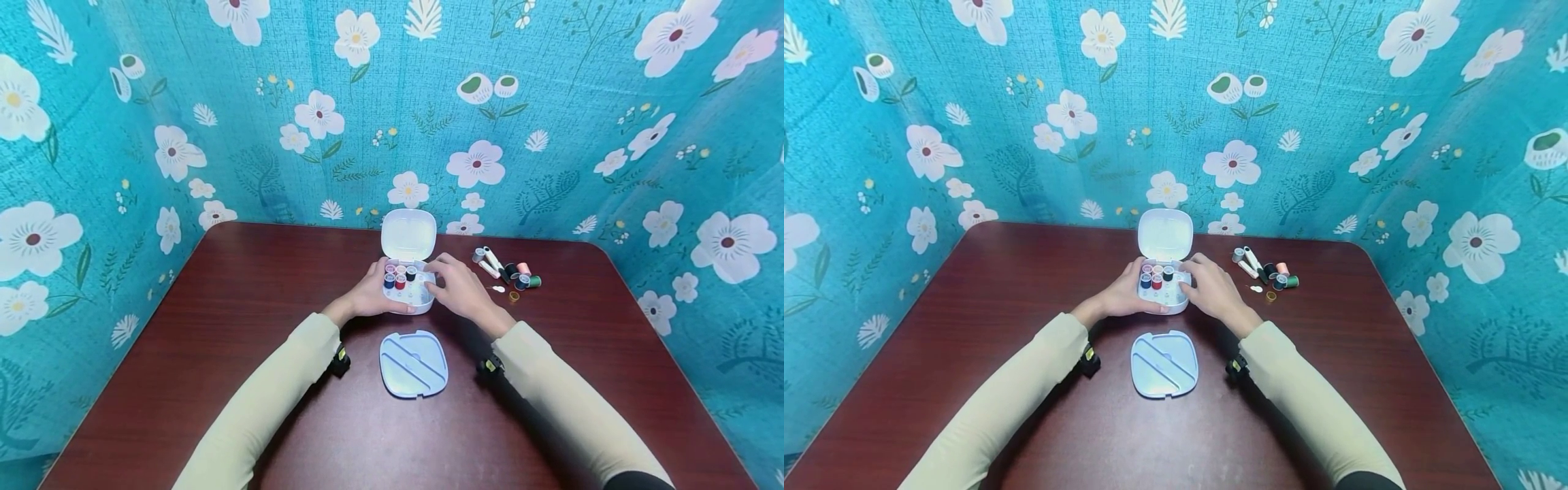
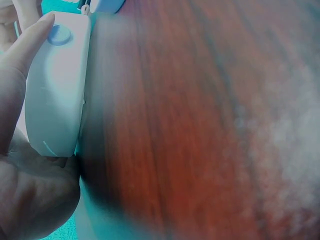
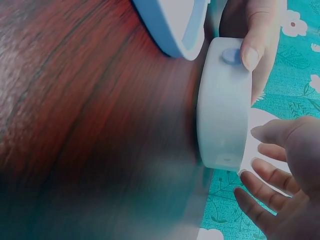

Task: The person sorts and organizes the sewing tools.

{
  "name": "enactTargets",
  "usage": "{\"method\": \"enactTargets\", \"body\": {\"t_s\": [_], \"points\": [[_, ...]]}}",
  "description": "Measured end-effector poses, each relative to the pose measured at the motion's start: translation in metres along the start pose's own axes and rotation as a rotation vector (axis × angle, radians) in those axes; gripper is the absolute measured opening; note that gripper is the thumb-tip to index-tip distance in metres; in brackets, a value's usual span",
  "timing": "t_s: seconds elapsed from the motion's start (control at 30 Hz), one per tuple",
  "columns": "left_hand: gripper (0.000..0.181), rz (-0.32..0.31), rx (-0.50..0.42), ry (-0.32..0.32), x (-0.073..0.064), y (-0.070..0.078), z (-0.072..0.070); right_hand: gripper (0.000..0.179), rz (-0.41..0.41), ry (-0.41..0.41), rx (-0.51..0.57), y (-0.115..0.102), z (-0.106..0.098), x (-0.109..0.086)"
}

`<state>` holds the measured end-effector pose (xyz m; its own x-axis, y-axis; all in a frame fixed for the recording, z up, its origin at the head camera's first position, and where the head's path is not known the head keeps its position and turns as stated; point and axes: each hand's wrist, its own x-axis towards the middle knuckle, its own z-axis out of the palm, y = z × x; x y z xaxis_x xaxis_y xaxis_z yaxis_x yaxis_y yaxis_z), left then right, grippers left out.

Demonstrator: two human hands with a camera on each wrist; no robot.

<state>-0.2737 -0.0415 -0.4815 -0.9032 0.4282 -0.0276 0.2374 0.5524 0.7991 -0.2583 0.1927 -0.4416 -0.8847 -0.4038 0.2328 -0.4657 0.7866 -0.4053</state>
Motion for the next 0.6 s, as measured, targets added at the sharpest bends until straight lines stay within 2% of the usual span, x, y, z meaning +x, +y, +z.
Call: {"method": "enactTargets", "body": {"t_s": [0.6], "points": [[0.122, -0.019, -0.003, 0.002, -0.002, 0.002, -0.001, 0.029, 0.009, 0.042, -0.004, 0.023, -0.013, -0.015]]}}
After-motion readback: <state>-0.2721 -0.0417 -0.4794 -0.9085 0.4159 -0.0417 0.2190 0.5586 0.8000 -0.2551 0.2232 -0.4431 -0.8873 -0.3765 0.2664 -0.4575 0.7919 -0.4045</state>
